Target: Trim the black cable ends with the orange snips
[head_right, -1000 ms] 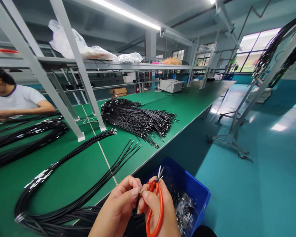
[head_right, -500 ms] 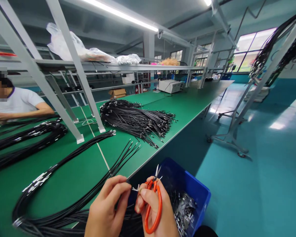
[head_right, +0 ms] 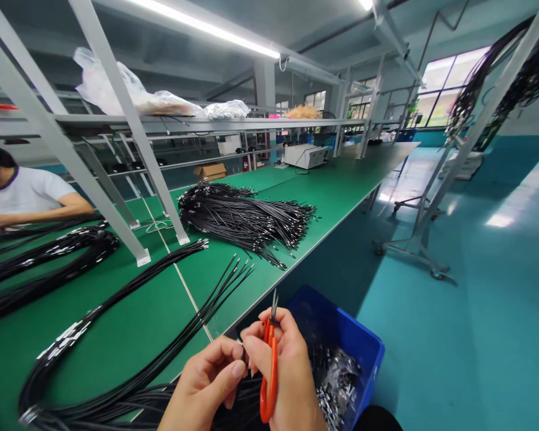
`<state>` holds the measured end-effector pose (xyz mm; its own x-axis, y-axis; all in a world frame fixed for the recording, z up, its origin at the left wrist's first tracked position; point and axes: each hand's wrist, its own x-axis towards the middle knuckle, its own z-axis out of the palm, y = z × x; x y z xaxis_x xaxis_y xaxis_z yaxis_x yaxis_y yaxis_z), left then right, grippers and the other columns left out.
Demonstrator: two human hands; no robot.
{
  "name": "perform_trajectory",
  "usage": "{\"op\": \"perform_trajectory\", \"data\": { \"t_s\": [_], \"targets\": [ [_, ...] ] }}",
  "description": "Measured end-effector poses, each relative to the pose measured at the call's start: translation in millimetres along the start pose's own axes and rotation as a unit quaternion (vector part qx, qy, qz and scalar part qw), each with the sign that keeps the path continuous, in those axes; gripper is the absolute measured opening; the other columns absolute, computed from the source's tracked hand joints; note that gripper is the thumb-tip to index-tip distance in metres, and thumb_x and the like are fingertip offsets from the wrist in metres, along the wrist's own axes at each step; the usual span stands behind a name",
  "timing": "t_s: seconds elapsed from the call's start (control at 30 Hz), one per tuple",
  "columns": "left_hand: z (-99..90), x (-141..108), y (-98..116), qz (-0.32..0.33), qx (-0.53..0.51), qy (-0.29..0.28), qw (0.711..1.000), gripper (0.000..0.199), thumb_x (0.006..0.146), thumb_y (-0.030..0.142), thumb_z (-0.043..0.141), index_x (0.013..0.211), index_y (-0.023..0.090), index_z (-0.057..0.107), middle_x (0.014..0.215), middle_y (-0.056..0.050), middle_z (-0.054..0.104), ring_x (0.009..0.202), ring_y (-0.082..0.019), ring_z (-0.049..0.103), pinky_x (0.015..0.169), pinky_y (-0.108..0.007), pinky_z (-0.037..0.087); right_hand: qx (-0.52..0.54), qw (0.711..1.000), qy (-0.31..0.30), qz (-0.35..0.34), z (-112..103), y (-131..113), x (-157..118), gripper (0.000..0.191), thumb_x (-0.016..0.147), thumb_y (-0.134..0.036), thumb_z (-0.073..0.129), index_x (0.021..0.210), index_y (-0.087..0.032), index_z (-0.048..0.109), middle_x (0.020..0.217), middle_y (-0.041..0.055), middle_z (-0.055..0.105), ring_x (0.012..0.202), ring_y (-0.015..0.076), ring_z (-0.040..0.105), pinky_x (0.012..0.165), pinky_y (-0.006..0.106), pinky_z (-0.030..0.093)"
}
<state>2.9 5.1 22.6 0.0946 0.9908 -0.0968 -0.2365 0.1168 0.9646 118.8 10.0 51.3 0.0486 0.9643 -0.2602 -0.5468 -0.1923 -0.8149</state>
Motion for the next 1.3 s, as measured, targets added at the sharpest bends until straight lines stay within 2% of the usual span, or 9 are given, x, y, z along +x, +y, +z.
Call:
{"op": "perform_trajectory", "data": {
  "t_s": [0.23,0.37,0.47,0.53,0.67,0.77,0.87,1.07,1.3],
  "targets": [
    [-1.1,1,-1,-0.007,-0.04,-0.001,0.999,0.041,0.066,0.05,0.077,0.065,0.015,0.054,0.053,0.004,0.055,0.041,-0.004,0.035,0.04,-0.015,0.025,-0.076,0.992,0.056,-0.079,-5,13,-3,0.026,0.066,-0.026,0.078,0.081,-0.024,0.058,0.064,-0.0045,0.062,0.053,0.0112,0.052,0.047,0.019,0.042],
    [-2.2,2,0,-0.008,-0.04,-0.01,0.999,0.04,0.067,0.048,0.076,0.064,0.016,0.054,0.051,0.006,0.051,0.04,-0.004,0.034,0.04,-0.015,0.025,-0.082,0.989,0.042,-0.119,-9,10,-4,0.02,0.069,-0.031,0.075,0.081,-0.027,0.06,0.073,-0.0022,0.065,0.057,0.0155,0.057,0.05,0.025,0.047],
    [-0.5,0,1,0.002,-0.003,-0.001,1.0,0.037,0.068,0.047,0.074,0.063,0.016,0.054,0.048,0.007,0.047,0.04,-0.005,0.035,0.039,-0.016,0.025,-0.118,0.978,0.034,-0.171,-6,4,-5,0.016,0.069,-0.024,0.074,0.081,-0.027,0.063,0.074,-0.0026,0.066,0.063,0.0156,0.059,0.056,0.025,0.047],
    [2.6,-2,2,0.038,0.063,0.044,0.996,0.028,0.07,0.039,0.072,0.065,0.017,0.056,0.052,0.006,0.05,0.043,-0.007,0.039,0.042,-0.017,0.029,-0.129,0.969,0.051,-0.204,-4,1,-5,0.016,0.069,-0.02,0.073,0.078,-0.027,0.063,0.071,-0.0042,0.065,0.062,0.0133,0.058,0.058,0.023,0.045],
    [10.6,-9,1,0.172,0.254,0.137,0.942,0.014,0.078,0.025,0.061,0.065,0.02,0.058,0.056,0.004,0.056,0.049,-0.011,0.05,0.048,-0.02,0.038,-0.094,0.978,0.044,-0.182,-5,-1,-5,0.019,0.069,-0.025,0.075,0.078,-0.027,0.059,0.064,-0.006,0.061,0.054,0.0109,0.052,0.052,0.02,0.042],
    [13.3,-12,-1,0.257,0.338,0.138,0.895,0.017,0.083,0.021,0.055,0.066,0.021,0.057,0.058,0.003,0.057,0.05,-0.011,0.053,0.048,-0.02,0.04,-0.093,0.978,0.044,-0.18,-9,-2,-6,0.02,0.067,-0.028,0.078,0.077,-0.026,0.06,0.067,-0.0039,0.064,0.055,0.0116,0.054,0.053,0.021,0.043],
    [11.3,-12,-4,0.312,0.391,0.13,0.856,0.016,0.085,0.016,0.054,0.07,0.022,0.055,0.061,0.003,0.058,0.052,-0.011,0.054,0.051,-0.02,0.041,-0.12,0.968,0.055,-0.213,-13,-3,-8,0.017,0.068,-0.029,0.077,0.076,-0.026,0.063,0.067,-0.0024,0.065,0.056,0.0127,0.055,0.054,0.022,0.044],
    [6.2,-11,-8,0.337,0.451,0.121,0.817,0.015,0.086,0.012,0.051,0.075,0.022,0.052,0.063,0.001,0.059,0.052,-0.013,0.055,0.051,-0.022,0.042,-0.237,0.917,0.075,-0.311,-19,3,-13,0.021,0.068,-0.017,0.07,0.083,-0.031,0.067,0.077,-0.0025,0.071,0.067,0.0153,0.064,0.067,0.022,0.05],
    [7.8,-11,-10,0.346,0.493,0.121,0.789,0.015,0.087,0.014,0.05,0.075,0.023,0.052,0.063,0.001,0.06,0.051,-0.014,0.055,0.05,-0.023,0.042,-0.335,0.875,0.065,-0.344,-26,9,-9,0.012,0.071,-0.021,0.069,0.077,-0.03,0.065,0.063,-0.0035,0.067,0.05,0.0163,0.06,0.052,0.026,0.048]
  ]
}}
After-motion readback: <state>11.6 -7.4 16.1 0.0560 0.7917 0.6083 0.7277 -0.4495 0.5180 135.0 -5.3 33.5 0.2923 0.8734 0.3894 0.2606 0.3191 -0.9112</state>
